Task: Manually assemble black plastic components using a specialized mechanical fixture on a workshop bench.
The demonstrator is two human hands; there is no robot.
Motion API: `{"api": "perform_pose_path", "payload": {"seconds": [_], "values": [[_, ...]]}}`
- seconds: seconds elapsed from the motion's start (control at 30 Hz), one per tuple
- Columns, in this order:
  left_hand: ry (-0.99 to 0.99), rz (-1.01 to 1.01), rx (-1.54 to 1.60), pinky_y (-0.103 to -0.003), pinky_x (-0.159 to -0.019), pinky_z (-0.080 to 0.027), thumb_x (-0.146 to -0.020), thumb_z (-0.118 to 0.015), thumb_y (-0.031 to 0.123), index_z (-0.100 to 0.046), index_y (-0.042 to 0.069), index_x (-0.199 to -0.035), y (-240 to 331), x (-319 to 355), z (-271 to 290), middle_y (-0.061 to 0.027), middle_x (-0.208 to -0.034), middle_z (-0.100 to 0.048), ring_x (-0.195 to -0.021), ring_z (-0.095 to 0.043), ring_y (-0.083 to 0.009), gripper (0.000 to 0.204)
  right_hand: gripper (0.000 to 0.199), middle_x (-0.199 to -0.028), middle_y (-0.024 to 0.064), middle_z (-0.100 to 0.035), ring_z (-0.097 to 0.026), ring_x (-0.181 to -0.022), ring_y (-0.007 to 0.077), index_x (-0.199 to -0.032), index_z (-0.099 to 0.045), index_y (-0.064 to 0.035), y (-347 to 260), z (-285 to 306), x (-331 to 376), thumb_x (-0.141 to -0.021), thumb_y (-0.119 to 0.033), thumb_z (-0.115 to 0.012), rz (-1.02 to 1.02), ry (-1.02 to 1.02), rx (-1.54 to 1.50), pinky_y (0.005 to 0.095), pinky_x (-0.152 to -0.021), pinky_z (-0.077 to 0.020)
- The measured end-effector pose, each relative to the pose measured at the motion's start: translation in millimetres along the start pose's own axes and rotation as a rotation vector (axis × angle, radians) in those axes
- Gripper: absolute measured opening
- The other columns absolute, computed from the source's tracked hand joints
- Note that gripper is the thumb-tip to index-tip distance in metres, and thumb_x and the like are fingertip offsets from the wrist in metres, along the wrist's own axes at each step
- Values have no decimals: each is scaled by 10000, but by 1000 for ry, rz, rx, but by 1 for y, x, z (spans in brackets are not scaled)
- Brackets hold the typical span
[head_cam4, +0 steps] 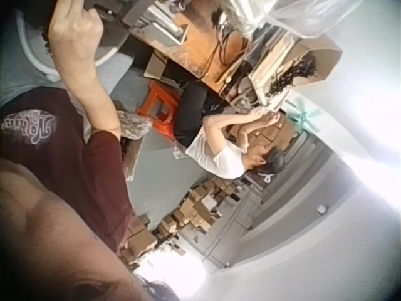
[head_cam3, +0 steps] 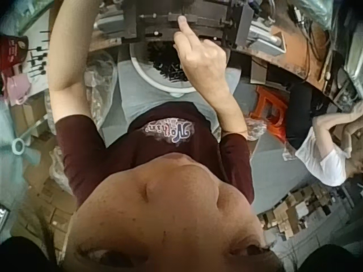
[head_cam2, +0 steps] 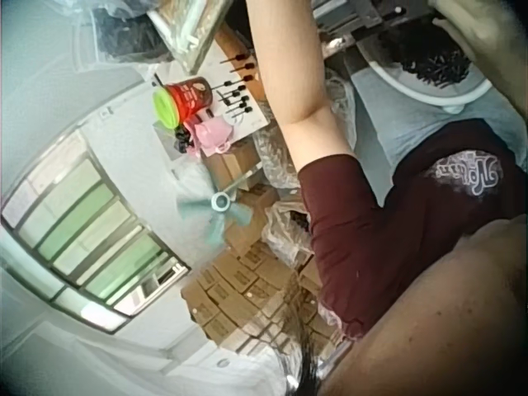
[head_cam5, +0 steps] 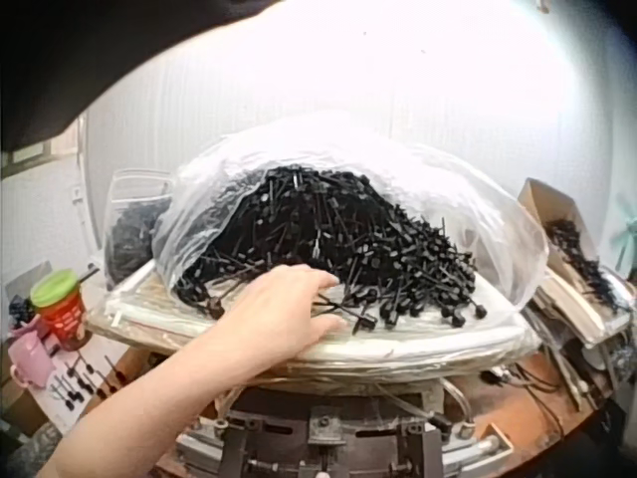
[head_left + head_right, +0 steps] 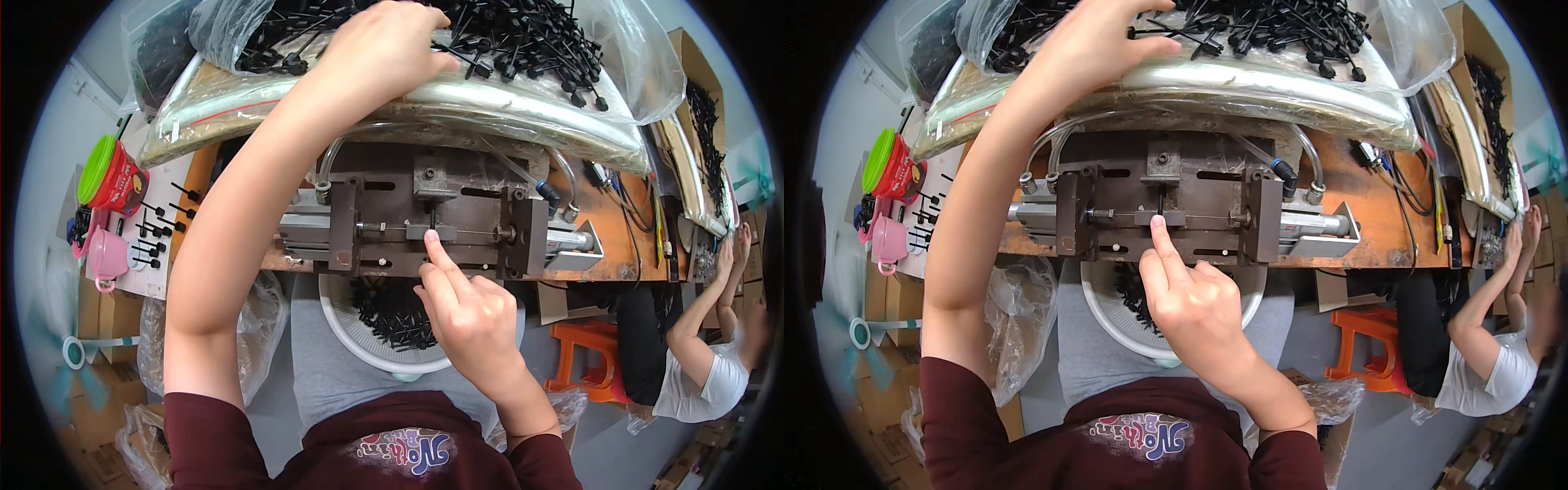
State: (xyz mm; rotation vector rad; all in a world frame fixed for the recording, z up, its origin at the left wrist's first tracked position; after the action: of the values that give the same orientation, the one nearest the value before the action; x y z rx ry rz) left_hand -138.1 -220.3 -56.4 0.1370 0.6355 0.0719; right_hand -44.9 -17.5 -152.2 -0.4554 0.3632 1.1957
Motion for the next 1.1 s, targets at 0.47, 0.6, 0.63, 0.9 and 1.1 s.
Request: {"api": "perform_pose_path", "payload": {"seconds": [0.47,0.6,0.63,0.9,1.1], "values": [[-98,-15,-181,-436,-770,-570,-749,-614,32,-747,69,-919,22,-27,-28,-171,-917,-718,-878,-709,-339,219,217,-1200,131,-680,-554,-514,165,-861,-654,-31,0,4,11,-701,-83,-791,-39,15,-124,266,-534,-470],[-147,17,-67,-430,-810,-562,-740,-612,22,-756,93,-998,7,-21,-20,-165,-961,-719,-932,-699,-324,304,234,-1231,110,-667,-570,-558,169,-880,-659,-40,-2,14,20,-710,-118,-799,-40,-31,-259,280,-562,-471],[-140,5,-50,-428,-836,-554,-748,-611,25,-750,87,-1019,3,-18,-18,-170,-982,-715,-952,-692,-326,311,241,-1241,106,-663,-573,-567,169,-886,-660,-43,-2,15,23,-711,-130,-802,-37,-49,-284,283,-566,-471],[-55,-135,-18,-413,-913,-521,-809,-607,46,-725,60,-1100,-22,-2,-1,-191,-1048,-696,-993,-669,-335,314,297,-1255,102,-652,-615,-643,187,-939,-676,-57,-2,21,32,-722,-198,-822,-71,-164,-408,286,-587,-480],[-219,55,253,-382,-771,-526,-842,-642,44,-705,-29,-1076,-14,5,41,-190,-958,-670,-863,-666,-329,254,282,-1112,137,-696,-656,-673,154,-981,-682,-18,17,29,31,-749,-111,-813,-248,-37,-576,261,-594,-512]]}}
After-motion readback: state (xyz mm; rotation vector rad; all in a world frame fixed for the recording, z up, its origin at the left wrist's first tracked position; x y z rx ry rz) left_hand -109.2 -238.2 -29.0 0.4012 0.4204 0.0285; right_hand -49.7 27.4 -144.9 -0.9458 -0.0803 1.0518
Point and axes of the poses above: each hand's wrist, its own x-axis away from the middle knuckle, its own z-axis out of the back of the hand, y = z × x, the point moved 6 cm from there along -x, towards the middle knuckle
